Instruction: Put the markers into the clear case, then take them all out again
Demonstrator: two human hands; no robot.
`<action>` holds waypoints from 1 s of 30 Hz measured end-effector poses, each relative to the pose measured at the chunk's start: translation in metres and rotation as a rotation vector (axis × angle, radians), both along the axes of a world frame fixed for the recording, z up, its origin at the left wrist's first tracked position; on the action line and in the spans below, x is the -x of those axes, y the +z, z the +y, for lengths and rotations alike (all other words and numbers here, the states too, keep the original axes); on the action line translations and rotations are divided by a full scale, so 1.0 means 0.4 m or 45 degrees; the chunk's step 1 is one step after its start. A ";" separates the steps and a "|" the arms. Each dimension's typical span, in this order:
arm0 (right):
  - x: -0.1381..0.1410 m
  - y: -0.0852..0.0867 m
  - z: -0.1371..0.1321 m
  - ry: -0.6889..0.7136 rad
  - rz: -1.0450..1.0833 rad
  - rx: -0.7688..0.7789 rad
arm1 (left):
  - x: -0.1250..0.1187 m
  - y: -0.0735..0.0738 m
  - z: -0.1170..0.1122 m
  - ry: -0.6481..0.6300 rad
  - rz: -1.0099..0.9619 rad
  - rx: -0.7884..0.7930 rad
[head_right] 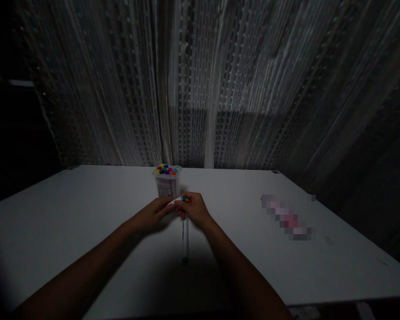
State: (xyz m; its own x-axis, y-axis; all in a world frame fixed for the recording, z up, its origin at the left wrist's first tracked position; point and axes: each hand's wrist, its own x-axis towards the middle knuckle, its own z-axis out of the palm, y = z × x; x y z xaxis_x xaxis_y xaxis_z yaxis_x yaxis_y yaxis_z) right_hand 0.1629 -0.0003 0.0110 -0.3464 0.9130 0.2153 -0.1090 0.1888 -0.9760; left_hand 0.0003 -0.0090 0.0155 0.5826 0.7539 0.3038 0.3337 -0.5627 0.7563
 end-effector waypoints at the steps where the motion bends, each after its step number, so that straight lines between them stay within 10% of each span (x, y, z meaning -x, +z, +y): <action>1: 0.000 0.003 -0.001 0.001 0.006 0.005 | -0.001 0.002 0.000 0.015 0.009 0.001; 12: -0.015 0.004 0.000 0.011 0.039 -0.006 | -0.010 -0.005 0.011 0.062 0.079 -0.052; 21: 0.020 0.063 0.056 -0.184 0.054 -0.083 | -0.031 0.068 0.045 0.248 0.158 -0.221; 30: 0.040 0.003 0.036 -0.300 0.038 -0.154 | -0.035 -0.007 0.046 0.312 0.148 -0.239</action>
